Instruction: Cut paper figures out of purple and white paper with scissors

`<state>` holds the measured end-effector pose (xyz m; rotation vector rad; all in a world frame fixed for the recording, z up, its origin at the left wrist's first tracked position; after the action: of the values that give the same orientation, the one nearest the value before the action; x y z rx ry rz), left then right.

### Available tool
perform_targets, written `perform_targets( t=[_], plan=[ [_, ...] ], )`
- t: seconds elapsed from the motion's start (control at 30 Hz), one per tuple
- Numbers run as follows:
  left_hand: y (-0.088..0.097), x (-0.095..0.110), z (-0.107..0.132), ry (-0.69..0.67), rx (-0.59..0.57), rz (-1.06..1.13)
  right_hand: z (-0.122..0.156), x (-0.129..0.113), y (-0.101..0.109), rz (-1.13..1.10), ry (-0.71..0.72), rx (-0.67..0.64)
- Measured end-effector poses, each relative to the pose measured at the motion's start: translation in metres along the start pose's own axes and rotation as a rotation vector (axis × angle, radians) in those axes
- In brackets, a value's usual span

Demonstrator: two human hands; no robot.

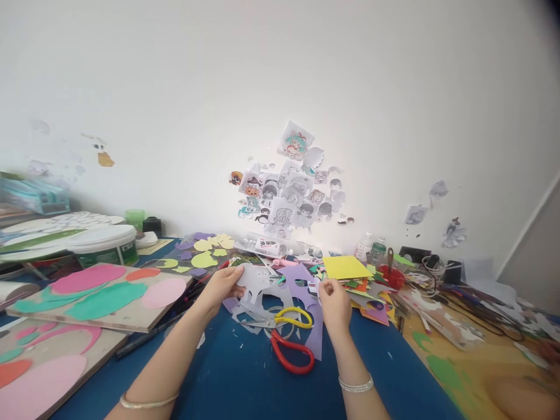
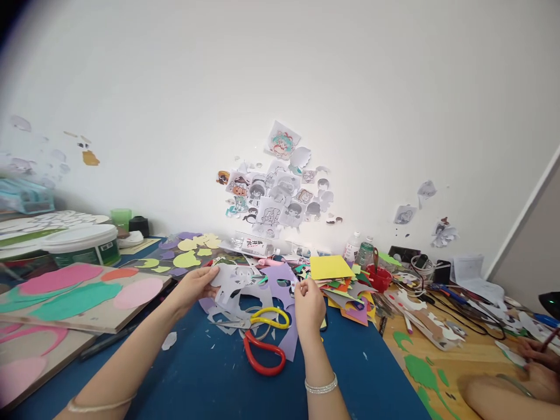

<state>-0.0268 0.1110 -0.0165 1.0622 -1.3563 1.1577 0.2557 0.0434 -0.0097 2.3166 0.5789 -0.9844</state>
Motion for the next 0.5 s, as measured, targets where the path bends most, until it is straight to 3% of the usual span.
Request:
perform_targets(
  t=[0.1, 0.27, 0.4, 0.5],
  plan=[
    [0.015, 0.007, 0.002, -0.004, 0.01, -0.06, 0.004, -0.001, -0.014, 0.056, 0.076, -0.134],
    [0.021, 0.015, 0.005, -0.069, -0.033, -0.182, 0.013, -0.017, -0.026, 0.026, 0.156, -0.256],
    [0.021, 0.017, 0.006, -0.102, -0.05, -0.258, 0.038, -0.077, -0.01, -0.262, 0.304, -0.364],
    [0.019, 0.02, 0.008, -0.126, -0.054, -0.307, 0.082, -0.139, 0.015, -0.433, 0.545, -0.646]
  ],
)
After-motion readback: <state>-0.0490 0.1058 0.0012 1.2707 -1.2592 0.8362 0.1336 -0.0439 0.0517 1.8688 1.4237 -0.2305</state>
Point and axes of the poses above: each hand's wrist, its own z-axis away from the middle knuckle, its own y-axis out of the back of the hand, x = y × z, the point moved 6 cm from there along -z, towards the middle knuckle, and after that the axes turned 1 degree about x, right-handed, at the moved point
